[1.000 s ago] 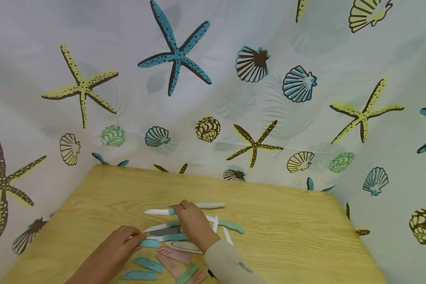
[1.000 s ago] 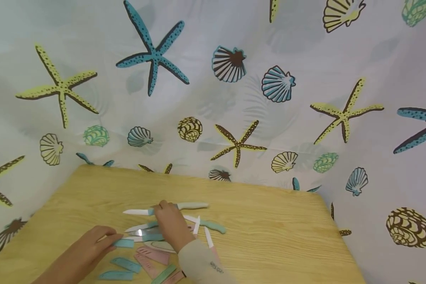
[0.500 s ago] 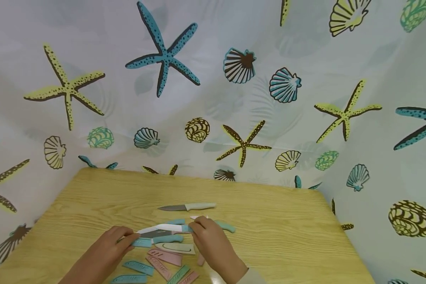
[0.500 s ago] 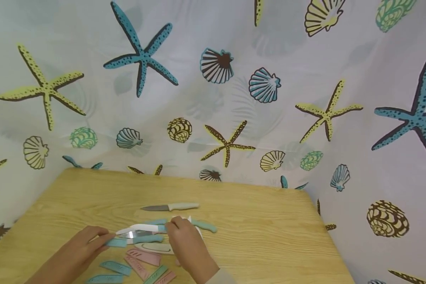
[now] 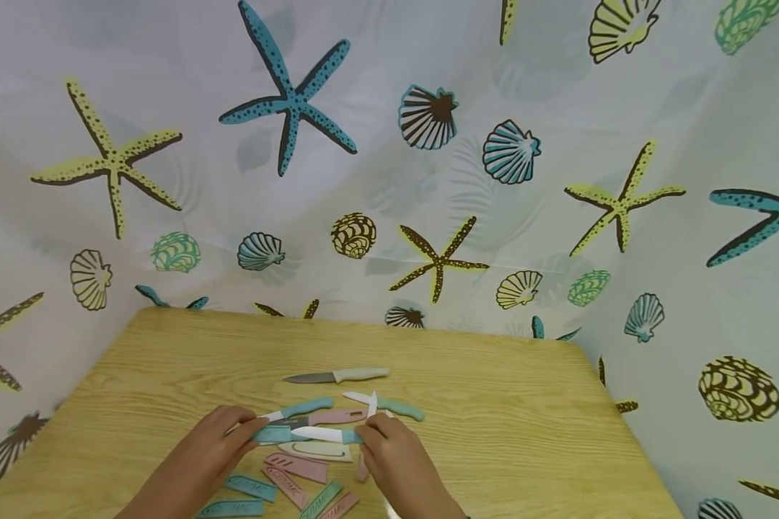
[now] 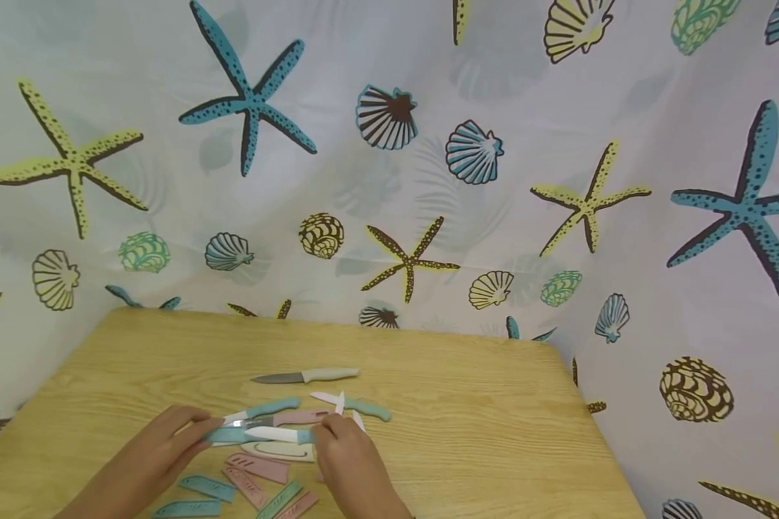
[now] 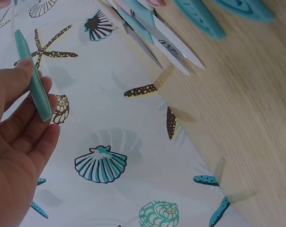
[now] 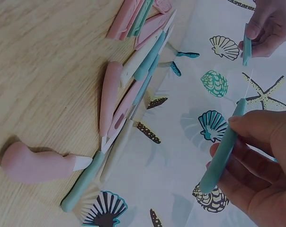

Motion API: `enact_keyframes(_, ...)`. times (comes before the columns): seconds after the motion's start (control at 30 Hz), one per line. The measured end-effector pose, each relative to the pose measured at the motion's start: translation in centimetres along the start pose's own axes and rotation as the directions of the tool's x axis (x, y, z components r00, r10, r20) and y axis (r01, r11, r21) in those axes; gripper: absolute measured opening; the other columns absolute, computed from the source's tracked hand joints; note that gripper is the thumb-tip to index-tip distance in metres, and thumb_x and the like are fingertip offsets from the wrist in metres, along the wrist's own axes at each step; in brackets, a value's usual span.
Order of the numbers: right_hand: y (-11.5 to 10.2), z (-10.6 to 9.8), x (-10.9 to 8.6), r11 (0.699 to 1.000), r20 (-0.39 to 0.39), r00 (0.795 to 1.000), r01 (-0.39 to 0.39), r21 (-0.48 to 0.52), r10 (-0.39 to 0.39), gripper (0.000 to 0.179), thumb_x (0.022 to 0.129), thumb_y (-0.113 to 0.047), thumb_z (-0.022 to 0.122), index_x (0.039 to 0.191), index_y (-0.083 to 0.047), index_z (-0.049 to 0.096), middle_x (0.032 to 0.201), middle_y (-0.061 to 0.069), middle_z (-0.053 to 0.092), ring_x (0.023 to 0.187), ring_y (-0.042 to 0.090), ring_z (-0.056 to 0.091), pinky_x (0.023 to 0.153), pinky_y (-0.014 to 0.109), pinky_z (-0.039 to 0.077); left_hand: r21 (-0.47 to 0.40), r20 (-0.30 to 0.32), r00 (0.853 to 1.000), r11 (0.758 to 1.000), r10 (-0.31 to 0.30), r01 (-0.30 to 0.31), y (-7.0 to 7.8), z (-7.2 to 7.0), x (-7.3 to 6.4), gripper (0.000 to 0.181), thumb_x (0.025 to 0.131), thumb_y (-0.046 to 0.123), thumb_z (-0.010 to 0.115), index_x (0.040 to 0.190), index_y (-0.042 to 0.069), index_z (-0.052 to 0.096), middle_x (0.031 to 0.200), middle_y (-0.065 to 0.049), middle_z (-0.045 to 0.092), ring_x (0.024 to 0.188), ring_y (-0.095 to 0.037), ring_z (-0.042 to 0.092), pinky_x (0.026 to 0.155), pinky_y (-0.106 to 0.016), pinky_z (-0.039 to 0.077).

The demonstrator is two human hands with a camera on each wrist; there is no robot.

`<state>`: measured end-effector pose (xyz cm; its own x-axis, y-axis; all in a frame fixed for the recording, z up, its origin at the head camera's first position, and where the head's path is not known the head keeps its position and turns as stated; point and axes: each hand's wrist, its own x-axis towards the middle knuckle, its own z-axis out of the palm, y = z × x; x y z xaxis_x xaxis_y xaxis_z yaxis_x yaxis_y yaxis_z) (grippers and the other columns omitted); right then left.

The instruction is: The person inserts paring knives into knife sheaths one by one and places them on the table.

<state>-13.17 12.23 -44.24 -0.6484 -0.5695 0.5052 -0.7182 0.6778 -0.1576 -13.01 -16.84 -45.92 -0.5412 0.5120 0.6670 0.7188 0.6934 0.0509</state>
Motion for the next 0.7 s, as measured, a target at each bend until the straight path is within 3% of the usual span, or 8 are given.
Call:
enact_keyframes(0.33,0.17,0.11,-0.48,0.999,-0.002,1.000,-0.020,0.031,0.020,0.015,0.079,0.004,0.074,0.094,0.002,0.073,0.092,0.005,0.065,0.079,0.011,0.064,0.071,0.007,0.048,-0.014,-0.001,1.000,1.000,0.020,-0.020,0.51,0.30,0.75,0.055,0.105,0.041,0.020,0.111,0.012,0.066,0.100,0.001,0.058,0.085,-0.012,0.056,0.067,-0.021,0.048)
enact_keyframes(0.5,0.03,0.11,-0.54,1.000,-0.001,1.000,-0.002,0.005,0.002,0.015,0.080,0.003,0.075,0.094,0.001,0.073,0.093,0.005,0.065,0.080,0.011,0.064,0.073,0.008,0.049,0.013,-0.019,0.999,0.999,0.030,-0.030,0.52,0.63,0.78,0.055,0.105,0.040,0.020,0.107,0.010,0.066,0.100,0.000,0.058,0.087,-0.013,0.056,0.069,-0.020,0.048)
enact_keyframes(0.7,-0.07,0.46,-0.51,0.999,-0.027,0.999,0.032,-0.024,-0.032,0.017,0.077,0.004,0.076,0.092,-0.002,0.074,0.094,0.004,0.066,0.079,0.011,0.064,0.073,0.009,0.049,0.005,0.004,1.000,1.000,0.015,-0.015,0.78,0.78,0.85,0.058,0.105,0.041,0.017,0.109,0.010,0.066,0.102,0.000,0.059,0.090,-0.013,0.056,0.071,-0.023,0.051)
